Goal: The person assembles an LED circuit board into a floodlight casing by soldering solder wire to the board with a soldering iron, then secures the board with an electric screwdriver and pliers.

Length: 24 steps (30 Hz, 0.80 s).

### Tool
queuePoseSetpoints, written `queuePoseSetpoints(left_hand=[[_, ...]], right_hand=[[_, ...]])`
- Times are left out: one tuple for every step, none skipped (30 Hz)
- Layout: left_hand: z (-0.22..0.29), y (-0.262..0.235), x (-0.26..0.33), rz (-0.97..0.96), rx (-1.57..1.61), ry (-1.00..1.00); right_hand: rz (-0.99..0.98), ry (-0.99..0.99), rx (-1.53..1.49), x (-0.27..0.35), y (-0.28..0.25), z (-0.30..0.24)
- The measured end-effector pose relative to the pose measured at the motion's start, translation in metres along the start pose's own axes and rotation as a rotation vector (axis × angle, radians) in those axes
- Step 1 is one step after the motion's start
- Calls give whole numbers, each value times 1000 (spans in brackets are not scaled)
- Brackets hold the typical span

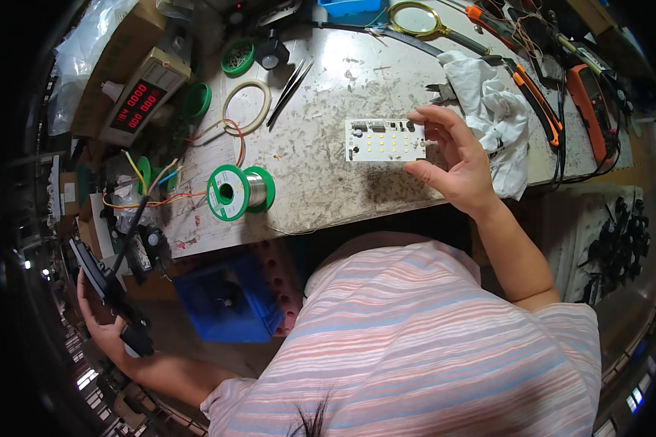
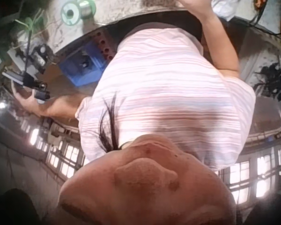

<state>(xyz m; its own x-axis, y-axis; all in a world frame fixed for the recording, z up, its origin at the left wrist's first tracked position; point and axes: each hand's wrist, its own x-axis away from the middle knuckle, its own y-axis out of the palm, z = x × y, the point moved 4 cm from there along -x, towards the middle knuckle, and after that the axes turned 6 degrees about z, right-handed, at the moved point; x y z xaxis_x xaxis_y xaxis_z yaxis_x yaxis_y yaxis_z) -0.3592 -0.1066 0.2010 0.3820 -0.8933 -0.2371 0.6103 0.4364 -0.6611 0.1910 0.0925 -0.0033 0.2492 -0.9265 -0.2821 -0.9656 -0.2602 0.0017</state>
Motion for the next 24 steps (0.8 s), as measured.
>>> queuePoseSetpoints(left_hand=[[5, 6, 0, -1, -5, 6], [12, 22, 0, -17, 138, -97], [18, 41, 1, -34, 281, -199], [38, 83, 2, -183, 289, 74], [63, 120, 3, -295, 281, 131], [64, 150, 5, -298, 241, 116], [82, 190, 5, -323, 236, 72], [100, 220, 0, -376, 97, 115], [117, 247, -3, -487, 126, 266], [136, 274, 1, -521, 152, 376], [147, 292, 6, -556, 125, 457], [147, 312, 10, -589, 107, 424], [151, 326, 12, -574, 31, 501], [151, 337, 14, -576, -16, 514], [149, 345, 16, -578, -63, 525], [144, 350, 17, -575, -60, 516], [140, 354, 19, -602, -79, 524], [137, 356, 21, -628, -99, 531], [135, 358, 21, -633, -92, 527], [133, 359, 21, -648, -65, 511], [131, 360, 21, -663, -39, 494], [127, 363, 22, -664, -34, 486], [123, 364, 24, -644, 29, 482], [120, 365, 25, -624, 92, 478]], right_hand=[[5, -3, -5, 0, 0, 0], [68, -46, 21, 0, -1, -3], [132, -89, 47, 0, -4, -5], [121, -94, 46, 0, -3, -6], [218, -124, 107, 1, -10, -10], [316, -154, 165, 3, -18, -14], [402, -131, 99, 3, -25, -18], [460, -127, -23, 1, -39, -23], [539, -146, -29, 2, -52, -38], [574, -209, 71, 3, -67, -50], [615, -228, 41, 6, -78, -60], [609, -263, 85, 10, -84, -66], [605, -295, 123, 15, -88, -74], [593, -289, 124, 20, -87, -77], [546, -273, 165, 25, -84, -81], [503, -258, 206, 29, -81, -83], [492, -254, 205, 32, -77, -81], [405, -236, 182, 34, -69, -77], [329, -216, 166, 37, -60, -74], [305, -183, 166, 38, -51, -72], [271, -182, 143, 38, -42, -67], [232, -176, 176, 37, -34, -65], [194, -170, 208, 36, -26, -63], [141, -205, 285, 31, -19, -63]])
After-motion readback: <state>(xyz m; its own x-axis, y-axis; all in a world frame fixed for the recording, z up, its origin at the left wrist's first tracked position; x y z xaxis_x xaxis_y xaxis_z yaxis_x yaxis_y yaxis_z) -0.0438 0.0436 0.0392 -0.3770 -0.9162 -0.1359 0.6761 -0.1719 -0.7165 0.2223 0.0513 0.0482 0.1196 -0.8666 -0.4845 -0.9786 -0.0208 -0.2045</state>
